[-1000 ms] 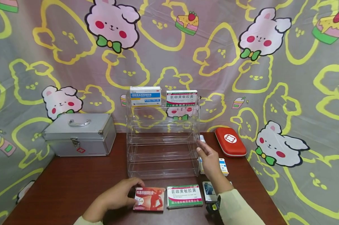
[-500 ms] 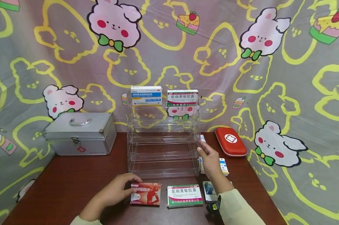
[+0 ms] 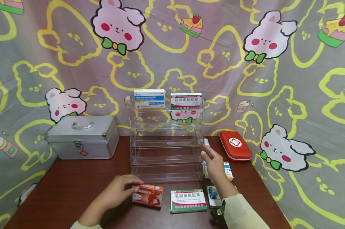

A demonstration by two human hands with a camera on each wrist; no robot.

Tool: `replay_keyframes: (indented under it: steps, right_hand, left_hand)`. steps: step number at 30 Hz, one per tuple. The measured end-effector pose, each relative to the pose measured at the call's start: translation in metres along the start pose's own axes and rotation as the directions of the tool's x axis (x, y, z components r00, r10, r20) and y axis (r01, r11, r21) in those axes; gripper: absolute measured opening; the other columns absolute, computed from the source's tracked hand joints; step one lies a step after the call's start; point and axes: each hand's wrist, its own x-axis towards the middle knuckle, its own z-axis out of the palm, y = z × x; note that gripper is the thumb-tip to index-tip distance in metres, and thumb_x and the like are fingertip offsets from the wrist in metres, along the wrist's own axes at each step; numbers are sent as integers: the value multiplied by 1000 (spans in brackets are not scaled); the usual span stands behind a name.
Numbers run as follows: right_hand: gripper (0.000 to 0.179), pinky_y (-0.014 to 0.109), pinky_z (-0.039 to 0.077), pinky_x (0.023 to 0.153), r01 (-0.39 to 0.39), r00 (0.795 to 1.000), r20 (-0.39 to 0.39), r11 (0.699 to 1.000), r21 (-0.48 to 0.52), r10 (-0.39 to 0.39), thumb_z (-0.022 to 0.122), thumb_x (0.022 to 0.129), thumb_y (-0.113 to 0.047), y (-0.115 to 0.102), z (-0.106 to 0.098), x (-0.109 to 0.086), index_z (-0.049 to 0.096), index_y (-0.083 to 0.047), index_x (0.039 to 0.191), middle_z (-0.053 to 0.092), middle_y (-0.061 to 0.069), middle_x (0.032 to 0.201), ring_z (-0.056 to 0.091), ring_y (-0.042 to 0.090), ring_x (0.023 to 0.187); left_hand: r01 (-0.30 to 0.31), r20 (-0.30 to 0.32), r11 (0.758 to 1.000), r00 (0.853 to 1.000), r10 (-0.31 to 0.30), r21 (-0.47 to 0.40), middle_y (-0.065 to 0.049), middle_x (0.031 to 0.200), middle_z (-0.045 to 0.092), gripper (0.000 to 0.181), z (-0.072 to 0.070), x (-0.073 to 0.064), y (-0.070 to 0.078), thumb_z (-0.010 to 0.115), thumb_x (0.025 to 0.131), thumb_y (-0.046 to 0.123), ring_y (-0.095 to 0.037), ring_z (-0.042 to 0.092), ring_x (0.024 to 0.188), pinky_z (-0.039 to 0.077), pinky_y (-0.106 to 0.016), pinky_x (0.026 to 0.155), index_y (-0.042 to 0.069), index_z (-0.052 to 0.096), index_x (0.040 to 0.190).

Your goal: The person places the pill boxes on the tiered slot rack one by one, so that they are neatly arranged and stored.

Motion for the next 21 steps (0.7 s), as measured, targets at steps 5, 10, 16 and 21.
replay_keyframes:
  steps: [5,10,16,21]
  right_hand:
    - [46,5,51,100,-9,1000,0,1000,-12,9,63,109,-4,-1,0,-1,60,-2,155,59,17,160,58,15,142]
    - [46,5,51,100,-9,1000,2,1000,1,9,62,109,-3,-1,0,0,59,-2,155,58,17,161,57,18,144]
    - [45,6,52,99,-2,1000,-13,1000,-4,2,63,109,-3,-3,0,-2,61,-2,154,61,18,158,63,2,130]
    - [45,5,52,99,-20,1000,-11,1000,-6,20,63,109,-3,-3,0,-2,61,-3,154,61,17,159,60,13,139]
  left_hand:
    - [-18,-52,1000,998,19,22,2,121,80,31,-9,16,19,82,94,0,-15,74,114,64,-41,99,19,83,119]
    - [-13,-156,997,987,24,71,3,122,80,30,-30,44,45,83,96,4,-19,75,116,64,-47,100,19,83,122]
    - [2,-273,997,962,18,75,-4,126,80,28,-60,83,66,81,98,8,-25,74,116,64,-47,93,15,82,125]
    - [2,-340,998,940,18,58,-9,131,78,29,-81,113,78,79,100,7,-30,73,119,63,-49,94,11,81,128]
